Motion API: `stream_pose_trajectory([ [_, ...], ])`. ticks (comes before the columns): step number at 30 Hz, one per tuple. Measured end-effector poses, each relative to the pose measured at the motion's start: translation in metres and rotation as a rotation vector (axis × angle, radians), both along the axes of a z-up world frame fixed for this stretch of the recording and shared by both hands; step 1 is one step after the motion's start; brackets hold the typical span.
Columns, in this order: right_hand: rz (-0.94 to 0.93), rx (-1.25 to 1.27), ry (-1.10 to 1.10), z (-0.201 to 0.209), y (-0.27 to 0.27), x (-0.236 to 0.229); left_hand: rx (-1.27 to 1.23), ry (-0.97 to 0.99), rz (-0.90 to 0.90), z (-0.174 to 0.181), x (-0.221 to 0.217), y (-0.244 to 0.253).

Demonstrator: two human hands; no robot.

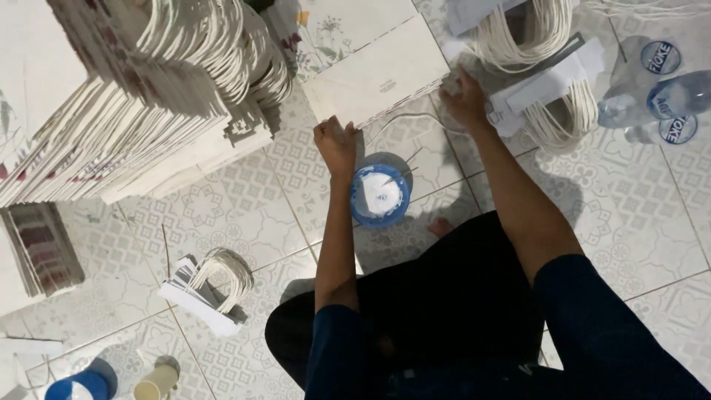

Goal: The person applies white glue to a strip of paper using a small brush, then places the strip onto a larger sheet of paper and presses it down. The person repeats this process with another strip of paper.

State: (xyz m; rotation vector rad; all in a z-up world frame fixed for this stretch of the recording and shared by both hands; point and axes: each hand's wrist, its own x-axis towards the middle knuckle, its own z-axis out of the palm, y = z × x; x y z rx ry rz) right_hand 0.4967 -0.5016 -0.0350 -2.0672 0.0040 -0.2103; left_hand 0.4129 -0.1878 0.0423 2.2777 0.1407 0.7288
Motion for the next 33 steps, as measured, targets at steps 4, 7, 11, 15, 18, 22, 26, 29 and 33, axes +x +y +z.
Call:
stream_pose_trajectory([
  [4,0.027,0.11,0.024,0.009,0.013,0.013,0.028,-0.08,0.011,0.003,0.0,-0.005],
  [7,-0.064,0.223,0.119,0.013,0.017,0.014,-0.007,-0.015,0.002,0.013,-0.008,-0.003],
  [11,-0.122,0.198,-0.313,0.037,0.016,0.008,-0.047,0.022,0.041,0.021,-0.013,-0.006],
  [15,-0.153,0.252,-0.401,0.055,0.013,0.001,-0.413,0.034,0.143,0.044,-0.028,-0.006],
  [18,-0.04,0.605,0.052,0.075,0.008,-0.013,-0.88,0.055,0.065,0.047,-0.041,0.005],
  [22,0.133,0.858,0.268,0.152,0.007,-0.068,-1.22,-0.027,-0.09,0.045,-0.085,0.035],
  [26,0.243,1.072,0.444,0.152,0.003,-0.083,-1.406,-0.028,-0.117,0.073,-0.156,0.071],
  [29,0.305,1.154,0.461,0.173,0.008,-0.111,-1.483,0.015,-0.138,0.102,-0.216,0.098],
  [33,0.274,0.968,0.414,0.189,0.014,-0.164,-1.389,0.019,-0.117,0.069,-0.273,0.153],
])
